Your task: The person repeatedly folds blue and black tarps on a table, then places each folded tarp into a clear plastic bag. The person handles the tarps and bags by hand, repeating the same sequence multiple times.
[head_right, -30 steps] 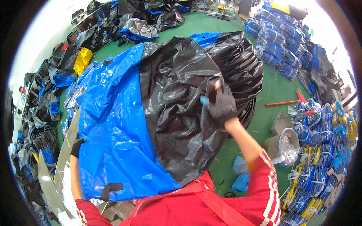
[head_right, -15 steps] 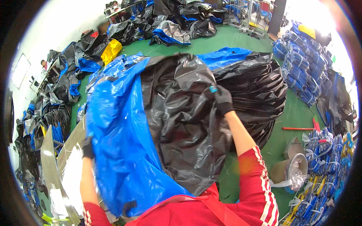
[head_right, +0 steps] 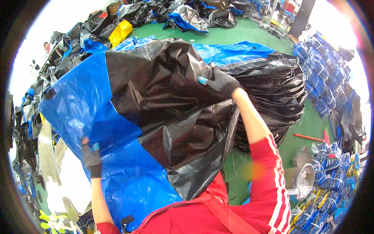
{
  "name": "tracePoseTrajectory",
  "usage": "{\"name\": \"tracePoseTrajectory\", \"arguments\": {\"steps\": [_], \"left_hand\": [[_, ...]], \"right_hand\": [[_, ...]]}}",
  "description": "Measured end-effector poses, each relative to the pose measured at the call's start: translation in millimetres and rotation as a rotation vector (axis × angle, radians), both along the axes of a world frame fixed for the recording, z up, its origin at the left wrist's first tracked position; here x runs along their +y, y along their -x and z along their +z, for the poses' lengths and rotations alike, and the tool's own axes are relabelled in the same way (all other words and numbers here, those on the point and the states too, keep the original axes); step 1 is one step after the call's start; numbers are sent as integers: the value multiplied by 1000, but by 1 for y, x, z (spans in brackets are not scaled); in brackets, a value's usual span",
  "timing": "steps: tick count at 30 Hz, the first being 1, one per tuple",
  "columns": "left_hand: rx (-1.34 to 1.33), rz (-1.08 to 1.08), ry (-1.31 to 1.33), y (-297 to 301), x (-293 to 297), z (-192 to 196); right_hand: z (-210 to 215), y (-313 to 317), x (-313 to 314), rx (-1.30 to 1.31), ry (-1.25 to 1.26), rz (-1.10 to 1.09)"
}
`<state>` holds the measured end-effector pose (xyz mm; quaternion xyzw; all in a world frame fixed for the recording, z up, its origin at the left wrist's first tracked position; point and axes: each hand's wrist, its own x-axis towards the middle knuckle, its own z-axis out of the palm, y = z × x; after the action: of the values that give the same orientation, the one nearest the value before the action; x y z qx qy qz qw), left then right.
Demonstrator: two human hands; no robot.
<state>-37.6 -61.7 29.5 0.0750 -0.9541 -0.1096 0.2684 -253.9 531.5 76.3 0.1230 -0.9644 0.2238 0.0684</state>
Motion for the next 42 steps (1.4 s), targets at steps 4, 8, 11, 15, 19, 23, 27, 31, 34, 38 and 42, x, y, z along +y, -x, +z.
{"name": "tracePoseTrajectory", "arguments": {"steps": [4,8,11,15,19,23,27,31,34,38,42], "left_hand": [[29,-131,424,68,91,-11],[-414,-235,196,96,86,-50],[-535,-61,279,92,74,-74],[-534,-42,202,89,78,-61],[-825,106,254,112,110,-25],[-564,-819,-30,142,178,-31],[-631,-474,316,152,212,-49],[-438,-507,316,145,211,-54],[-438,-509,269,139,209,-49],[-578,-469,302,139,216,-40],[-556,-682,-304,148,228,-31]], "right_hand": [[-21,28,-78,48,-241,-19],[-42,70,-86,109,-287,122],[-8,118,-67,288,-48,-91],[20,100,-43,-12,-42,-127],[7,16,-1,-467,73,-112],[-19,-44,17,-403,541,78],[-6,-63,22,-445,320,-94],[10,-63,-7,59,-308,-176],[25,-54,-61,373,-206,553],[24,-25,-140,-91,-729,564],[56,64,-203,269,-129,565]]}}
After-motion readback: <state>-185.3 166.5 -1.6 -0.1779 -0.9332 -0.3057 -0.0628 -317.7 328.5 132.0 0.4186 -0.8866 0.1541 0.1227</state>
